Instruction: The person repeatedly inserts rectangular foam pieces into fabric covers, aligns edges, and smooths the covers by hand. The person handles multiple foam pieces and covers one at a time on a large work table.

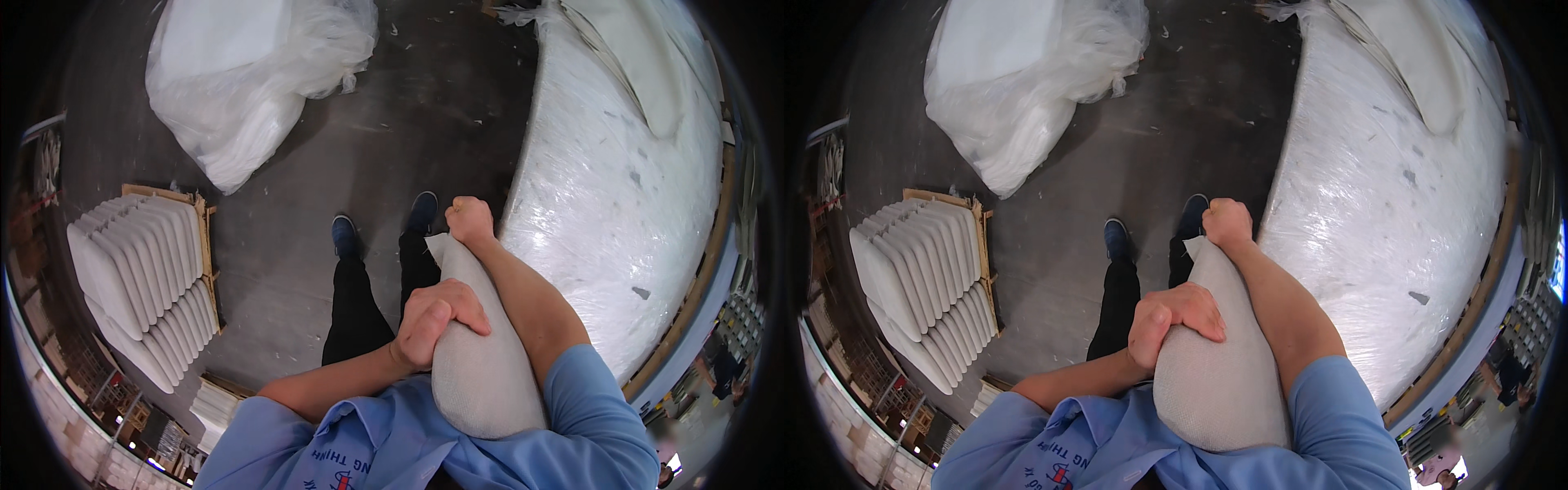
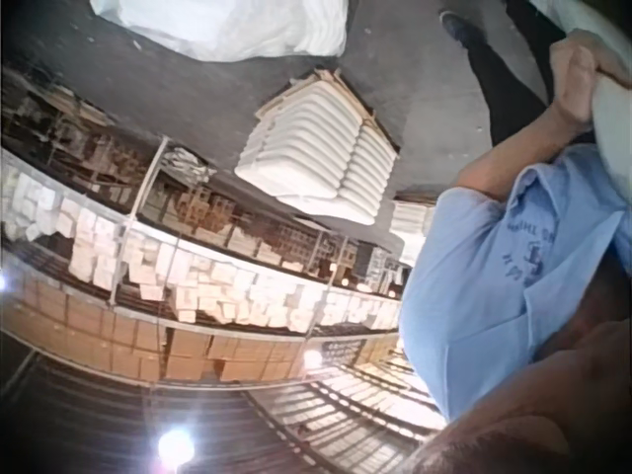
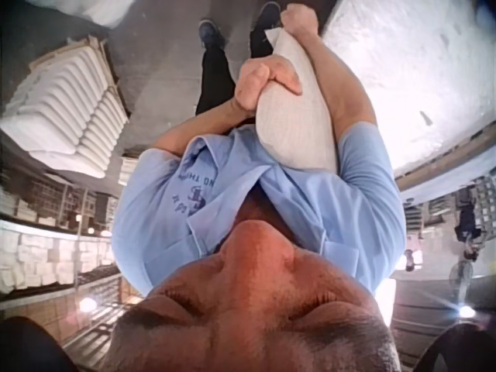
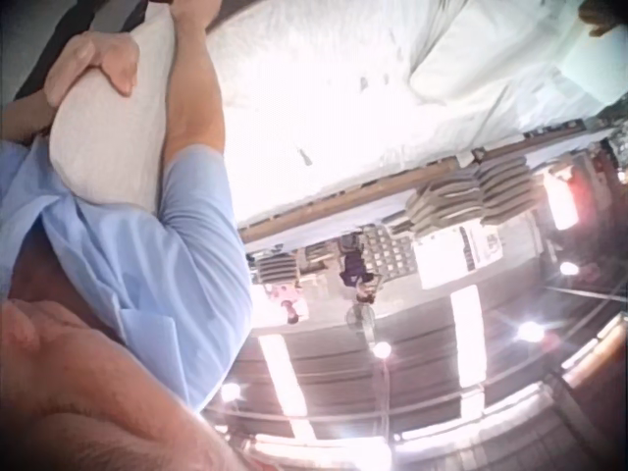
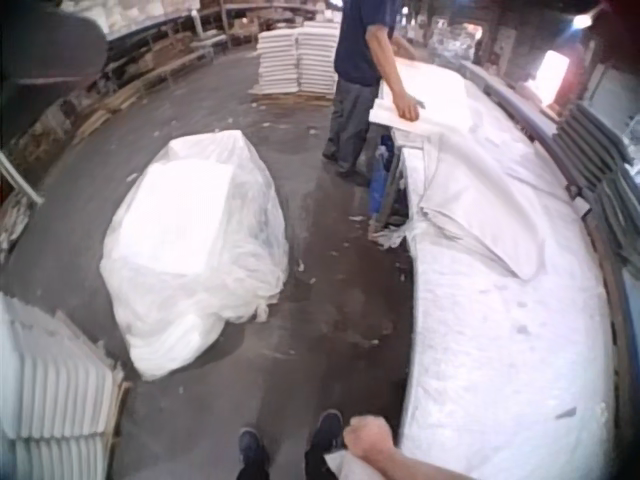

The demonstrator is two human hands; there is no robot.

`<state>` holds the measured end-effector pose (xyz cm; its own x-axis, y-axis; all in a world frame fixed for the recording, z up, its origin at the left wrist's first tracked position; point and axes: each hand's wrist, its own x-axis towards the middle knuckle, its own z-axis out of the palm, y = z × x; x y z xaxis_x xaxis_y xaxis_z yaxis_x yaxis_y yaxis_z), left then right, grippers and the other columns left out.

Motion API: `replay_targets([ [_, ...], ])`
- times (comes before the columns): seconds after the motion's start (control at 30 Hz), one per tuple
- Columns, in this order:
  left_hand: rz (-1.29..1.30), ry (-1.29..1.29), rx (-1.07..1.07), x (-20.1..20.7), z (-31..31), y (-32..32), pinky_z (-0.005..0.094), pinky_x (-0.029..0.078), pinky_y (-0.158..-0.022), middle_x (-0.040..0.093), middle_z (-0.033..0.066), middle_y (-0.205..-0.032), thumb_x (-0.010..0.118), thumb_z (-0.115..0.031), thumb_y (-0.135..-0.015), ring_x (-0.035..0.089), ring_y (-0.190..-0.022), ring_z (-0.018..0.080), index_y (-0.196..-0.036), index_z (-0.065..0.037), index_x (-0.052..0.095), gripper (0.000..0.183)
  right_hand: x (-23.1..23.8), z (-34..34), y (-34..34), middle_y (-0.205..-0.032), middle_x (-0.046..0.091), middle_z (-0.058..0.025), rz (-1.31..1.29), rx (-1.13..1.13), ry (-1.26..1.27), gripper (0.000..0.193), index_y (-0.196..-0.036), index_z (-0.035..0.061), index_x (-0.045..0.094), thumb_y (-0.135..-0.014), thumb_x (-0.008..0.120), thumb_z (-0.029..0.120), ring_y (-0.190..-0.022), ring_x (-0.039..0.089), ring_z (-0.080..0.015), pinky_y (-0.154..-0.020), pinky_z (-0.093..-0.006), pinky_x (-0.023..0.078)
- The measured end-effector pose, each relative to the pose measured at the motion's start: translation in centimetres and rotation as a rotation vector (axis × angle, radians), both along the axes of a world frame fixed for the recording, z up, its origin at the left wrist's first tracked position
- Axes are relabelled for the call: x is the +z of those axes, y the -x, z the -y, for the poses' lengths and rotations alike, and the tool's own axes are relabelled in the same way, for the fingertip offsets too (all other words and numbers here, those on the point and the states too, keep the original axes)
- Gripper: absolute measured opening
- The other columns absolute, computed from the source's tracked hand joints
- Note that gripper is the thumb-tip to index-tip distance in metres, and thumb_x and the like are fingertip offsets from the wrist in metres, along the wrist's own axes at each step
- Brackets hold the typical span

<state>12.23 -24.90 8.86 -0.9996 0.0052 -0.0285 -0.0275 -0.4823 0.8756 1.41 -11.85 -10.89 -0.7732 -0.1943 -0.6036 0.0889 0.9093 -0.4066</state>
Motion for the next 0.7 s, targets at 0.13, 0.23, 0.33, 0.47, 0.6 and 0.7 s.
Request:
replay_targets([
  [0.13,0.099,-0.009,-0.022,-2.2,-1.4,0.2,0.0421,0.052,-0.087,0.074,0.0158,-0.084,0.032,-0.028,-0.105,0.069,-0.079,0.0307,-0.088,0.004,0.075,0.056,-1.1,-0.7,-0.1,-0.083,0.073,-0.0226,-0.125,-0.003,0.070,0.019,-0.079,0.0038,0.074,-0.081,0.068,0.022,-0.083,0.072,-0.0451,-0.078,-0.0517,0.059],
  [0.23,0.181,-0.102,-0.020,-5.8,-1.7,-0.7,0.0426,0.051,-0.096,0.076,0.0168,-0.090,0.028,-0.026,-0.106,0.070,-0.086,0.0297,-0.090,0.005,0.076,0.059,-1.7,-1.0,0.0,-0.087,0.077,-0.0181,-0.116,0.246,0.041,0.020,-0.081,0.0076,0.079,-0.081,0.067,0.024,-0.083,0.075,-0.0392,-0.082,-0.0482,0.062],
  [0.33,0.299,-0.017,-0.096,-7.9,-1.5,-1.4,0.0428,0.044,-0.112,0.077,0.0196,-0.106,0.026,-0.030,-0.111,0.068,-0.110,0.0313,-0.097,0.006,0.077,0.064,0.4,-0.6,-0.6,-0.092,0.077,-0.0198,-0.060,0.122,0.030,0.026,-0.087,0.0056,0.080,-0.087,0.063,0.026,-0.090,0.075,-0.0414,-0.086,-0.0528,0.060],
  [0.47,0.183,0.115,-0.249,-2.4,0.9,-3.3,0.0467,0.037,-0.119,0.073,0.0190,-0.125,0.027,-0.044,-0.113,0.057,-0.134,0.0341,-0.115,0.003,0.075,0.068,5.0,-1.3,0.2,-0.103,0.075,-0.0181,-0.110,0.091,0.117,0.035,-0.099,0.0076,0.075,-0.096,0.068,0.042,-0.099,0.072,-0.0405,-0.088,-0.0511,0.057],
  [0.6,-0.450,0.468,-0.380,5.9,2.0,-3.0,0.0523,0.039,-0.116,0.069,0.0207,-0.130,0.037,-0.054,-0.110,0.059,-0.130,0.0394,-0.127,0.002,0.067,0.066,11.6,-6.3,-1.5,-0.106,0.072,-0.0157,-0.474,-0.084,0.316,0.028,-0.101,0.0084,0.073,-0.095,0.074,0.036,-0.097,0.069,-0.0383,-0.086,-0.0474,0.056],
  [0.7,-0.544,0.473,-0.318,5.1,1.4,-3.5,0.0512,0.043,-0.112,0.068,0.0217,-0.128,0.039,-0.053,-0.110,0.062,-0.124,0.0411,-0.126,0.003,0.066,0.064,16.7,-15.9,-5.1,-0.106,0.075,-0.0141,-0.161,-0.096,0.197,0.026,-0.105,0.0102,0.075,-0.094,0.076,0.034,-0.099,0.072,-0.0343,-0.089,-0.0432,0.057],
])
